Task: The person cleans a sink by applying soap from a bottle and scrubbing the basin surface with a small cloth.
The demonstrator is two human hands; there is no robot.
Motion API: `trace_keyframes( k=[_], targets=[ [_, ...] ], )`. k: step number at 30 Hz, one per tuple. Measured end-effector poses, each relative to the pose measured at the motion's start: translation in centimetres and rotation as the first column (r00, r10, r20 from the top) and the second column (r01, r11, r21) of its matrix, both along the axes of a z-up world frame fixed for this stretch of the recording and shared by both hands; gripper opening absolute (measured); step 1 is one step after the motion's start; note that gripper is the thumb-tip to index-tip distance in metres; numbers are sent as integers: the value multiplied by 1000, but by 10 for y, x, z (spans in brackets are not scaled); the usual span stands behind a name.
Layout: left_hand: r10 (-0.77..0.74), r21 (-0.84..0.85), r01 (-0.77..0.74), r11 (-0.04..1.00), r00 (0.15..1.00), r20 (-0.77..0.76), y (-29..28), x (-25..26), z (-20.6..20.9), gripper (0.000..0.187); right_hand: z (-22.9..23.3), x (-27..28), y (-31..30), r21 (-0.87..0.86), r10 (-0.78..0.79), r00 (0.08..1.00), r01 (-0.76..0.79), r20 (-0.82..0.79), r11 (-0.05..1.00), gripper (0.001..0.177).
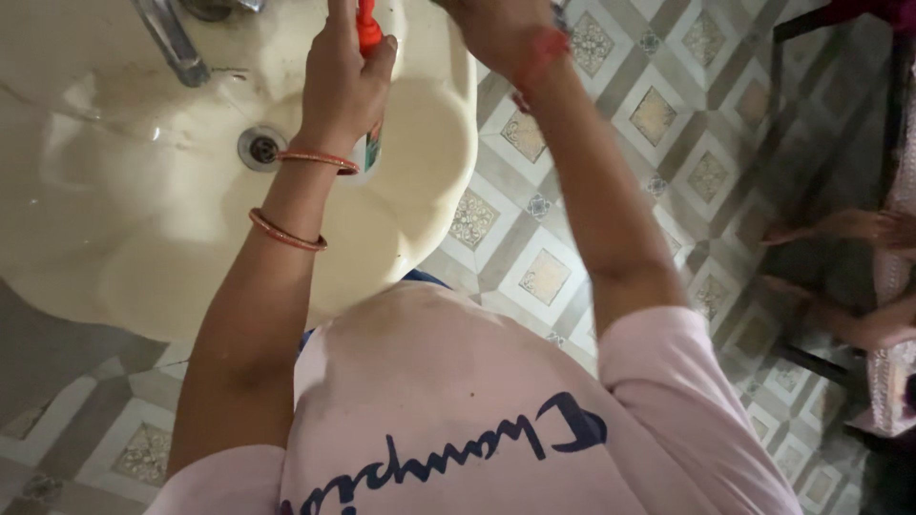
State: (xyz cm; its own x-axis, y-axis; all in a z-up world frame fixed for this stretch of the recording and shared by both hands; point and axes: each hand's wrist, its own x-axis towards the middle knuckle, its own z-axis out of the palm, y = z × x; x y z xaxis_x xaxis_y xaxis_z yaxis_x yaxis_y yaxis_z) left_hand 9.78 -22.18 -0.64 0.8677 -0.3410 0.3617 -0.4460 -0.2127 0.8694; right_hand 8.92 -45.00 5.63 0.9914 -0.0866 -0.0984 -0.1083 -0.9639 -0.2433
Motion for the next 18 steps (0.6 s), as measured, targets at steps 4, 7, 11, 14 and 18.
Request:
trace_keyframes(
  k=[4, 7, 11, 14, 18],
  targets=[
    [-24, 11, 25, 1000, 998, -60, -1, -3, 9, 49, -4, -5, -15, -216, 493, 845, -452, 208, 866, 18],
    [-60, -26, 57, 998, 991, -123, -5, -9, 11, 53, 3, -24, -36, -342, 572, 742, -468, 349, 815, 17],
    [-33, -19, 35, 999, 997, 67, -4, -11, 14, 53, -18, 14, -44, -510, 347, 850, -518, -396, 687, 36],
    [-52, -46, 50, 998, 997, -50, 0, -14, 12, 54, -25, -2, -69, -600, 313, 913, -407, -260, 689, 18],
    [-65, -53, 62, 997, 997, -45, 2, -15, 6, 42, -34, -6, -43, -414, 211, 955, -281, -206, 866, 15]
  ],
)
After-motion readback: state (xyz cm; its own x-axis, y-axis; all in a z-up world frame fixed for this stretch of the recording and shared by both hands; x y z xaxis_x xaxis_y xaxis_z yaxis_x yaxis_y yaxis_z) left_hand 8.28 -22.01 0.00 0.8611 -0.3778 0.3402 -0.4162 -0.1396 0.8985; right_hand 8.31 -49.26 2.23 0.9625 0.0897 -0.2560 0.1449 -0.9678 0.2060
